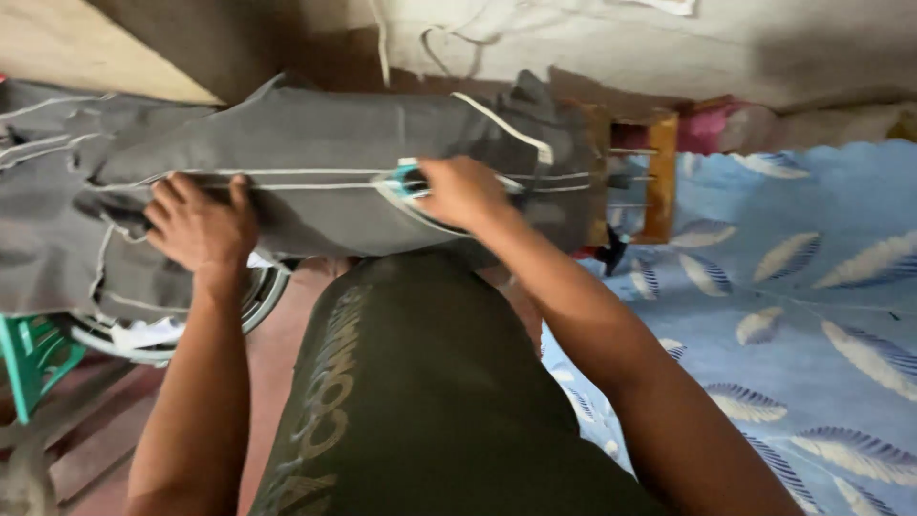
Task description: Ironing a large piece of grey fabric on an ironing board to remove wrinkles.
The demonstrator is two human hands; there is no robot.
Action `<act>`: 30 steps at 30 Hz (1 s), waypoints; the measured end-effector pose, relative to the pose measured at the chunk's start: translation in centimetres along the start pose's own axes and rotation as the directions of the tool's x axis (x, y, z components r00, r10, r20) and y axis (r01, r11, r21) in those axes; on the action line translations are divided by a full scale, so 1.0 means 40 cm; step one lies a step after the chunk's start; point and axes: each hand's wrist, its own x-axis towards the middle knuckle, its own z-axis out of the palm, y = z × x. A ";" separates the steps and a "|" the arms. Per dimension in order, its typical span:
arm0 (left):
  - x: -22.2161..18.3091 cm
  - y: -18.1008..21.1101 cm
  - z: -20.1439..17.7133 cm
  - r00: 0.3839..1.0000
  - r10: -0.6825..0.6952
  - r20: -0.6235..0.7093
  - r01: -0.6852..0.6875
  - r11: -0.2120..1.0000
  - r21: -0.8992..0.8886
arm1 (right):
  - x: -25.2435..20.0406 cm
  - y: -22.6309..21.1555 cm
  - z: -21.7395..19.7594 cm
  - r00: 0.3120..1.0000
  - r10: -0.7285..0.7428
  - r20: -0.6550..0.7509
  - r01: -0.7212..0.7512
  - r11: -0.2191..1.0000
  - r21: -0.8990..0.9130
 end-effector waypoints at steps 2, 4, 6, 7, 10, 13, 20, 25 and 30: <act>0.001 -0.002 -0.001 1.000 0.007 -0.007 -0.007 1.000 -0.009 | -0.065 0.123 -0.041 0.993 0.117 0.014 -0.117 0.993 0.005; -0.001 -0.012 -0.003 1.000 0.009 0.014 -0.009 1.000 0.004 | -0.138 0.272 -0.072 0.947 0.321 0.004 -0.320 0.945 -0.075; -0.020 0.009 -0.035 1.000 0.004 0.011 -0.004 0.999 -0.035 | -0.222 0.409 -0.107 0.924 0.382 -0.032 -0.383 0.919 -0.089; -0.028 0.018 -0.052 1.000 -0.001 0.009 0.002 0.998 -0.070 | -0.260 0.477 -0.127 0.897 0.438 -0.066 -0.442 0.892 -0.098; -0.079 0.075 -0.103 0.968 0.215 -0.130 -0.232 0.964 -0.127 | -0.339 0.653 -0.129 0.794 0.597 -0.119 -0.606 0.792 -0.068; -0.154 0.150 -0.040 0.841 0.433 -0.323 -0.502 0.847 -0.173 | -0.379 0.780 -0.104 0.745 0.650 -0.148 -0.658 0.753 0.001; -0.172 0.151 -0.047 0.909 0.310 0.277 -0.295 0.951 -0.096 | -0.322 0.933 -0.007 0.722 0.674 -0.153 -0.673 0.736 0.066; -0.098 0.052 -0.089 0.976 0.206 -0.074 -0.195 0.972 0.129 | -0.202 1.010 0.013 0.809 0.584 -0.069 -0.575 0.810 0.116; -0.097 0.297 0.204 0.998 0.058 -0.001 -0.058 0.996 0.075 | -0.113 1.255 0.235 0.888 0.419 -0.190 -0.377 0.899 0.221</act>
